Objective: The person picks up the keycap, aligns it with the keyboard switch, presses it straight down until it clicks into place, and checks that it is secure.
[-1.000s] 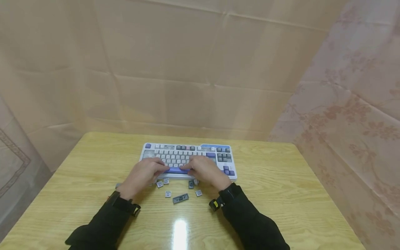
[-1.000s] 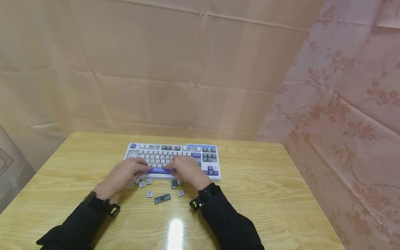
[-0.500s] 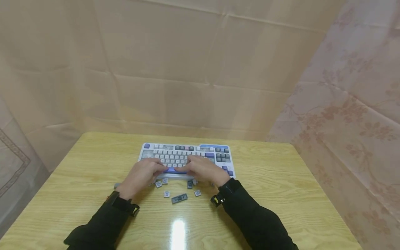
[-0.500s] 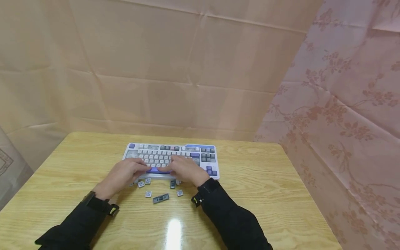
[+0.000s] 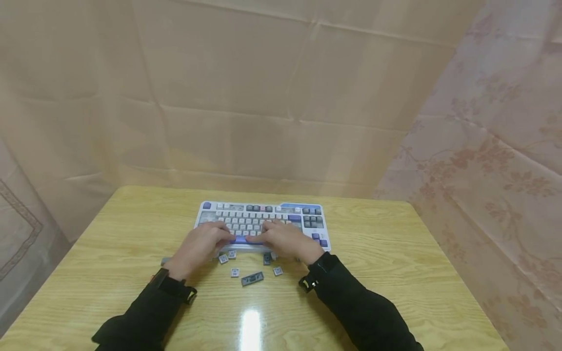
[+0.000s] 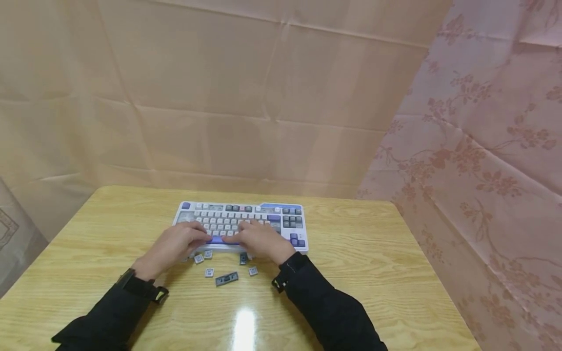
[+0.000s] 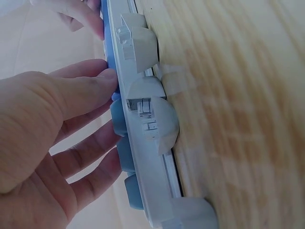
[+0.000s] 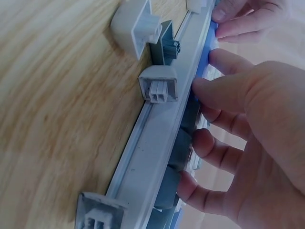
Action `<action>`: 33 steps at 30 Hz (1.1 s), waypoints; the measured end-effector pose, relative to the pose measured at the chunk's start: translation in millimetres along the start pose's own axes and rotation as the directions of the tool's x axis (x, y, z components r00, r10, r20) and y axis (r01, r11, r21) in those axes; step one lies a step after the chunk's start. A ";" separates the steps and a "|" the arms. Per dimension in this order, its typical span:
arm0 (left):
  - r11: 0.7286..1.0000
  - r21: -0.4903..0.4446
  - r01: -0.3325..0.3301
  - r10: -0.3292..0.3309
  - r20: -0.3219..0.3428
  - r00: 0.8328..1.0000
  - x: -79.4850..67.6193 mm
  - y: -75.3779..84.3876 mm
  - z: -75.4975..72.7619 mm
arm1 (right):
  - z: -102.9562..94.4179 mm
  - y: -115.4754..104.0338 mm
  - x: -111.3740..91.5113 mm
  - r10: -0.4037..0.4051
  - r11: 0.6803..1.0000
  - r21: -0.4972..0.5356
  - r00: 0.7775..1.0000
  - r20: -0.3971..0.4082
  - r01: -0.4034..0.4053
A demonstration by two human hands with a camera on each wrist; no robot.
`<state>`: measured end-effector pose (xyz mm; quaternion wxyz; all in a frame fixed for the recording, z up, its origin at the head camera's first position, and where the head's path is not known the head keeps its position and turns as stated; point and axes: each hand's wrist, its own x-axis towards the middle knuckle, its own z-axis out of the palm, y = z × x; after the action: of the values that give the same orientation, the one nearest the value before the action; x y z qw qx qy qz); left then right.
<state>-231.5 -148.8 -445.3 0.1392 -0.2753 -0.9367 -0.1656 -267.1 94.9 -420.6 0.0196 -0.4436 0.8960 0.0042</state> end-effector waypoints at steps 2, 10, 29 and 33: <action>1.000 -0.008 -0.008 0.007 -0.007 1.000 0.9 -1.8 1.9 | 3.0 1.3 0.0 0.008 1.000 0.014 1.000 -0.006 -0.008; 0.999 -0.045 -0.029 0.028 -0.026 0.999 3.7 -4.3 7.1 | 11.4 1.9 -6.0 0.014 1.000 0.028 0.996 -0.091 -0.012; 0.999 0.009 -0.031 0.032 -0.047 0.998 2.6 -1.1 -9.7 | 9.8 -24.0 -29.2 -0.218 0.959 0.136 0.954 -0.205 0.249; 1.000 -0.003 -0.005 0.005 -0.014 1.000 1.2 -1.5 -10.9 | 10.2 -29.1 -27.5 -0.263 0.932 0.221 0.956 -0.129 0.286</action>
<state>-231.5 -153.6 -435.4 0.1458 -0.2765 -0.9348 -0.1685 -226.9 99.3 -429.4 0.0291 -0.5585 0.8192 -0.1273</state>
